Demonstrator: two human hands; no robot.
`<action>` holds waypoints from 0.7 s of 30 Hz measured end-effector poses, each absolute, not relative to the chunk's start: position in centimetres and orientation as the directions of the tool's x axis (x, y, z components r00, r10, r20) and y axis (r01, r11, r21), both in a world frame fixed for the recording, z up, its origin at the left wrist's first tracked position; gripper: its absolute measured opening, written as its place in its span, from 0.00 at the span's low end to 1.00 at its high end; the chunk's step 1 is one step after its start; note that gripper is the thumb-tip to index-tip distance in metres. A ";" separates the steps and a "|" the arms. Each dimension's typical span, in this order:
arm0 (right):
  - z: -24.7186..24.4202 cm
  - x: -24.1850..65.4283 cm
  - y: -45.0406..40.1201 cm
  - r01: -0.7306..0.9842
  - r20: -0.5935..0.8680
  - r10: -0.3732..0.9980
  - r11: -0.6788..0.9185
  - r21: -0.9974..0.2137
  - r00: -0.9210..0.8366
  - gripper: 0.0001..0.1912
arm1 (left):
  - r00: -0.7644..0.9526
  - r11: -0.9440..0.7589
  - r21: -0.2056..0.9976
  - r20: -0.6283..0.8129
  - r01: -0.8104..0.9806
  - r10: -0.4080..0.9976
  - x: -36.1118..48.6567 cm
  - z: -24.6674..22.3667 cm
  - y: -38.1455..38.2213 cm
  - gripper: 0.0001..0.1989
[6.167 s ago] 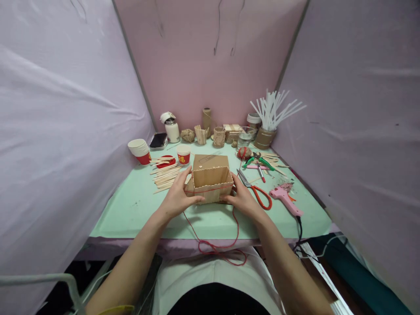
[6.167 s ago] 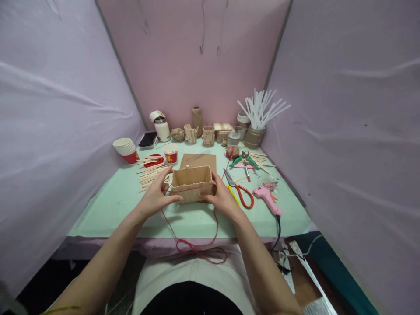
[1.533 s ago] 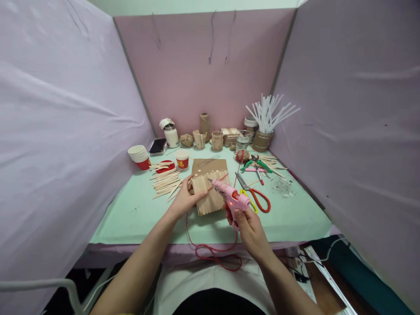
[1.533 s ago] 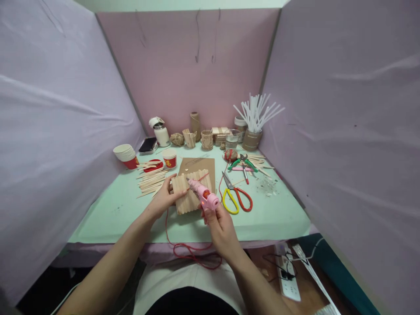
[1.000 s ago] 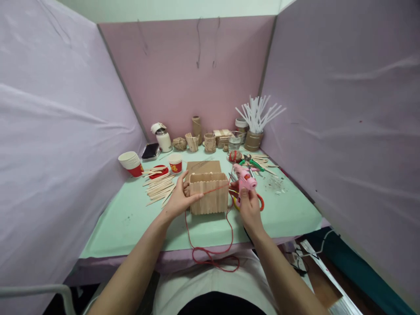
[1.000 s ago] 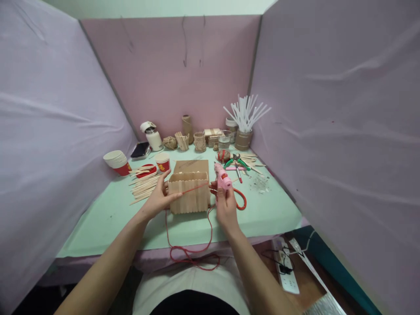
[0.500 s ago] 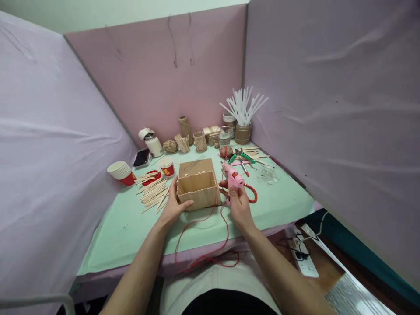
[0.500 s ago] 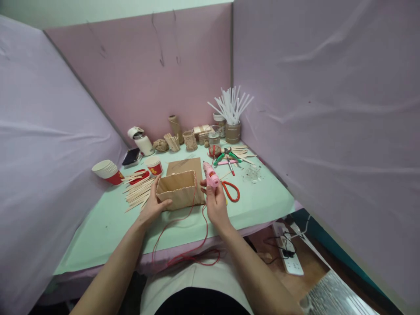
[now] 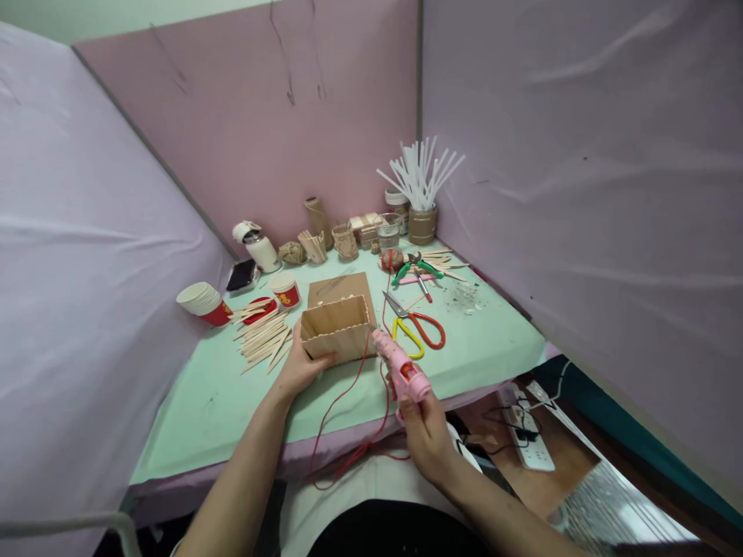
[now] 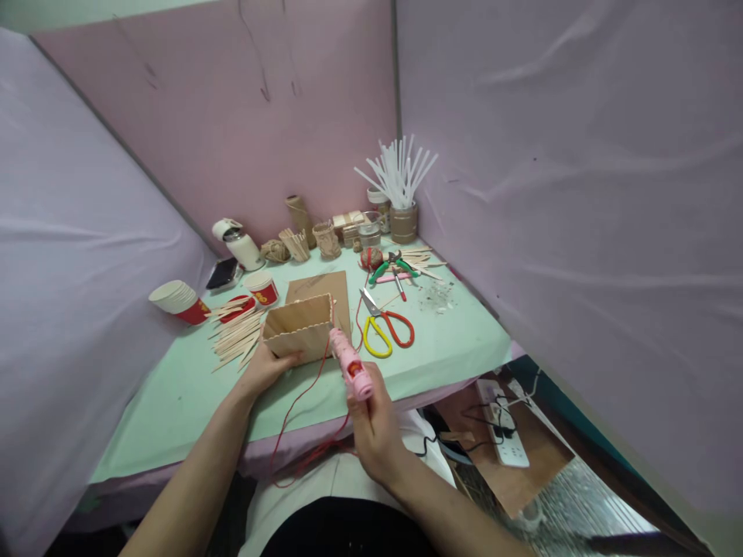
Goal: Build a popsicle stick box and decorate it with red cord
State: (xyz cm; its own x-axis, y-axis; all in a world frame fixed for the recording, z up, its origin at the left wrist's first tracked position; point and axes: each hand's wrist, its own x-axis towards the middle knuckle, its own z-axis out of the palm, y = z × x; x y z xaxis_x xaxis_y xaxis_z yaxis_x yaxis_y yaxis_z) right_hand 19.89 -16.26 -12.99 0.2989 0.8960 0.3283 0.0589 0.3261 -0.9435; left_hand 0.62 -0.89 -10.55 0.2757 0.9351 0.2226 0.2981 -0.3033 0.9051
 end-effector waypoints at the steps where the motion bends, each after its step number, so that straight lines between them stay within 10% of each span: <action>1: -13.0 19.7 -16.2 0.062 0.356 0.896 0.352 -0.934 0.266 0.17 | 0.275 -0.311 0.897 0.228 0.314 0.934 0.5 -10.6 -0.8 0.51; 21: -12.1 19.5 -15.5 0.143 0.410 0.855 0.384 -0.912 0.318 0.13 | 0.108 -0.154 0.935 0.126 0.320 0.986 2.0 -8.2 -4.2 0.41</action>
